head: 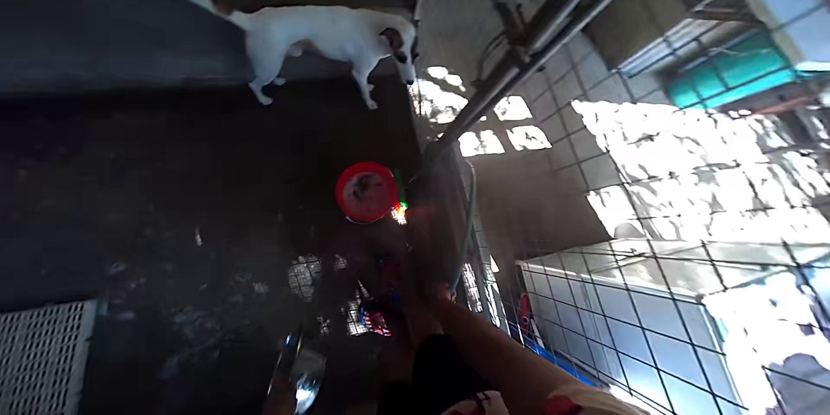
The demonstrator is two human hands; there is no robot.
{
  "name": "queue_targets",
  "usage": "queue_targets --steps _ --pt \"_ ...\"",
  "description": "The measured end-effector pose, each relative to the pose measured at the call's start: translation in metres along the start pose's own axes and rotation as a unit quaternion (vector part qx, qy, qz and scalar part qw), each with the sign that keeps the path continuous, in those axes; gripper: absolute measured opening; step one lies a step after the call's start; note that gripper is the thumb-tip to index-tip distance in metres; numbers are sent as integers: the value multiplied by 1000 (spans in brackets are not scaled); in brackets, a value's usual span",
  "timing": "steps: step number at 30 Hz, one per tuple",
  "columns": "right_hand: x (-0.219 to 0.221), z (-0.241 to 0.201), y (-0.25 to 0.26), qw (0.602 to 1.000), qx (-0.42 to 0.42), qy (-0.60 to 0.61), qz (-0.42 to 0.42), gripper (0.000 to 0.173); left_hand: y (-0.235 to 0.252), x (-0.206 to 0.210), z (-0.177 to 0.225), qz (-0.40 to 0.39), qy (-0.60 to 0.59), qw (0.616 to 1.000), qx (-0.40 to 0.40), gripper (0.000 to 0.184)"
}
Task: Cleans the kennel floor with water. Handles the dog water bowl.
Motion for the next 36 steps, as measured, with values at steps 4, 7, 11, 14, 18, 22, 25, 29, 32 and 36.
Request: queue_targets --steps 4,7,11,14,18,22,25,29,32,36 --pt "3 -9 15 999 -44 -24 0 51 21 1 126 7 -15 998 58 43" --pt "-3 -18 25 993 -87 -73 -13 50 41 2 235 -32 -66 990 118 41" --pt "-4 -25 47 975 -138 -171 -35 48 79 34 344 -54 -80 965 245 40" --pt "-3 -32 64 941 -194 -271 -64 59 101 51 400 -73 -145 938 306 38" --pt "-15 -36 70 894 -275 -346 -76 64 107 68 415 -109 -148 929 322 35" --pt "-45 -52 39 878 -294 -366 -98 66 76 36 334 -91 -261 929 246 34" --pt "-53 -74 -8 873 -325 -348 -105 65 67 27 208 -29 -342 934 94 38" --pt "-27 -114 -81 870 -318 -352 -135 63 -1 31 21 76 -432 883 -170 37" --pt "-2 -134 -90 864 -355 -341 -104 61 -87 49 -80 150 -443 831 -301 36" --pt "-4 -152 -82 874 -359 -321 -60 62 -183 106 -144 174 -474 796 -332 37"
Point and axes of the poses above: each hand's wrist, its own y-axis towards the middle knuckle, its own x-axis out of the palm, z = x × y, the point moved 5 cm from there along y, towards the middle knuckle, and after that the axes turned 9 degrees about -y, right-handed, at the moved point
